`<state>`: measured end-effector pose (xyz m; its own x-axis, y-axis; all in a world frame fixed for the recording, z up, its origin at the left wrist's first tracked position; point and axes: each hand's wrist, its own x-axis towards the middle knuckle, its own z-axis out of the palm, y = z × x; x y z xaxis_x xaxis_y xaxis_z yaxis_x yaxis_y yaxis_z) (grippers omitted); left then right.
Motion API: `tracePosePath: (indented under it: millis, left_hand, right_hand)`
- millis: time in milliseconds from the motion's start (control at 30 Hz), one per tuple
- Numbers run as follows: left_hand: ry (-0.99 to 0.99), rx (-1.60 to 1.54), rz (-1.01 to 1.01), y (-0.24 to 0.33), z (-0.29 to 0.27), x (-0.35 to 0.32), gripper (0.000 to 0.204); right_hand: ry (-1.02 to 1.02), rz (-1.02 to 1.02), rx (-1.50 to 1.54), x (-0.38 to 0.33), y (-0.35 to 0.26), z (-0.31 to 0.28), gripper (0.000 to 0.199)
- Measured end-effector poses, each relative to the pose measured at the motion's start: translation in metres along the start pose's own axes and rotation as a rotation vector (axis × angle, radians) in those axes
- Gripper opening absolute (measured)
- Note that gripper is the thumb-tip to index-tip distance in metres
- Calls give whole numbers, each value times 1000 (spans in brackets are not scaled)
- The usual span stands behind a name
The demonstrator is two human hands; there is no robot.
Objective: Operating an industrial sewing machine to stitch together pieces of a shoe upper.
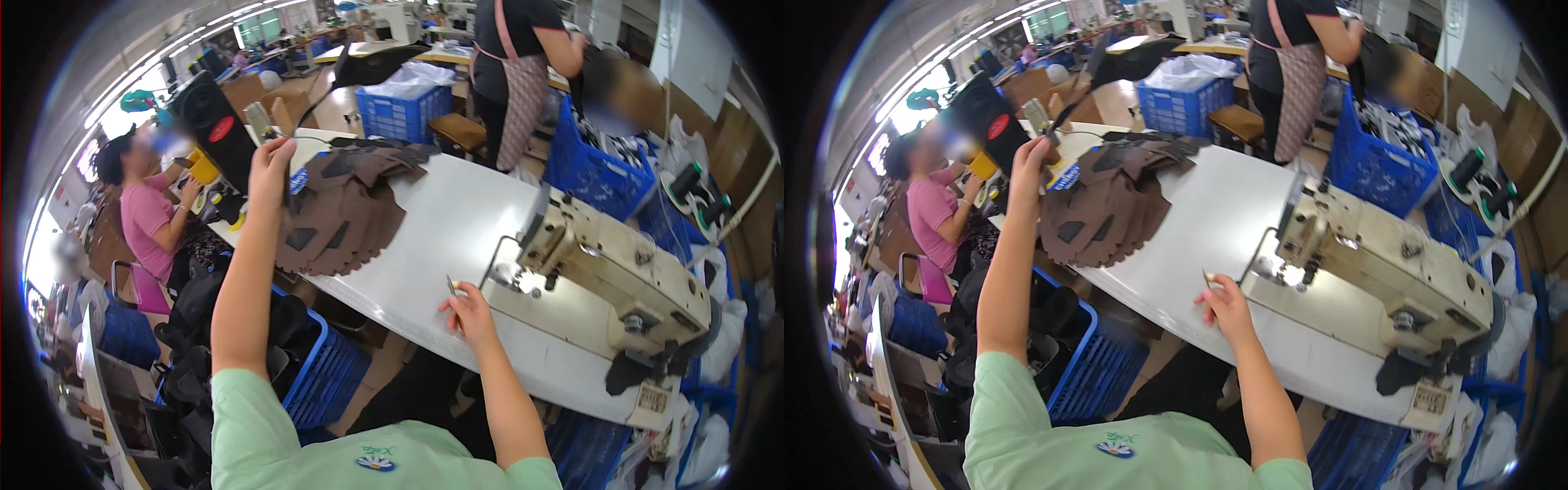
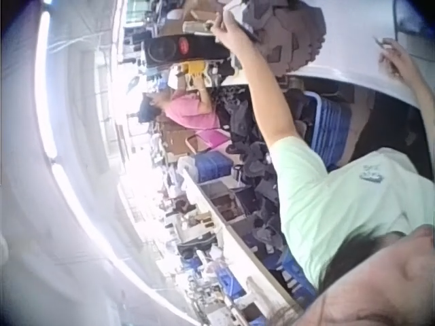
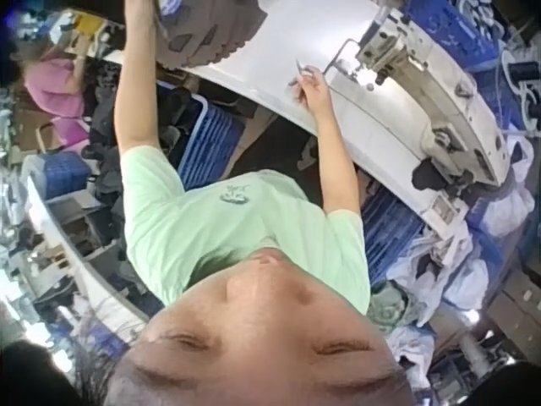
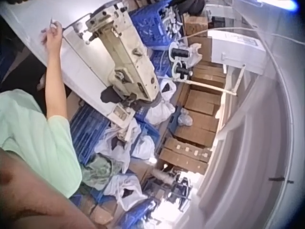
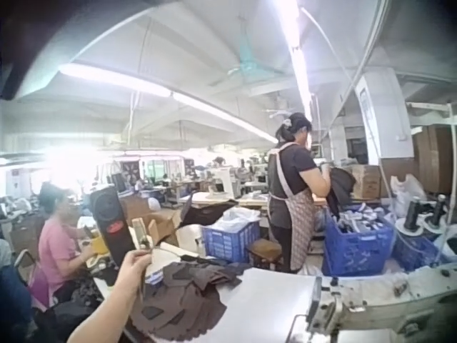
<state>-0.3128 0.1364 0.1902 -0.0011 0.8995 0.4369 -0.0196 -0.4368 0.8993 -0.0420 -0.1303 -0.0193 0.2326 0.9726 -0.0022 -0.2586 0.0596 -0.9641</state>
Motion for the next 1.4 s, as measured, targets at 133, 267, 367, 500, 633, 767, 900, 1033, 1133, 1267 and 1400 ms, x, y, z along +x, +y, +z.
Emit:
tracePosePath:
  millis: [133, 267, 367, 500, 633, 767, 900, 1033, 1133, 1267, 1400]
  left_hand:
    - [-106, 314, 194, 1, 12, -109, 56]
    - [-204, 579, 356, -21, 2, -224, 67]
    - [-324, 830, 250, -24, 11, -293, 69]
    - [-385, 867, 103, -35, 20, -331, 71]
    - [-492, 615, -219, -53, 27, -342, 70]
    - [-491, 502, -343, -48, 32, -346, 62]
    - [-429, 12, -672, -49, 26, -343, 49]
    - [-354, -86, -754, -54, 19, -344, 40]
    - [-303, -198, -818, -44, 13, -338, 35]
    - [-270, -279, -818, -57, -2, -332, 35]
    - [-305, -289, -826, -61, 10, -332, 37]
  right_hand:
    - [167, -30, 139, -23, -6, -21, 32]
    - [178, -96, 178, -95, -37, -30, 32]
    - [205, -129, 122, -149, -48, -44, 29]
    - [421, -158, -254, -194, -49, -74, 22]
    - [759, -128, -904, -201, -67, -108, 18]
    - [787, -378, -1206, -168, -61, -123, 21]
    - [503, -34, -1275, -172, -51, -89, 17]
    - [260, 23, -1092, -213, -84, -66, 22]
    - [554, -124, -1093, -246, -101, -95, 23]
    - [1049, -274, -1448, -288, -117, -194, 18]
    - [1312, -194, -1683, -337, -86, -296, 20]
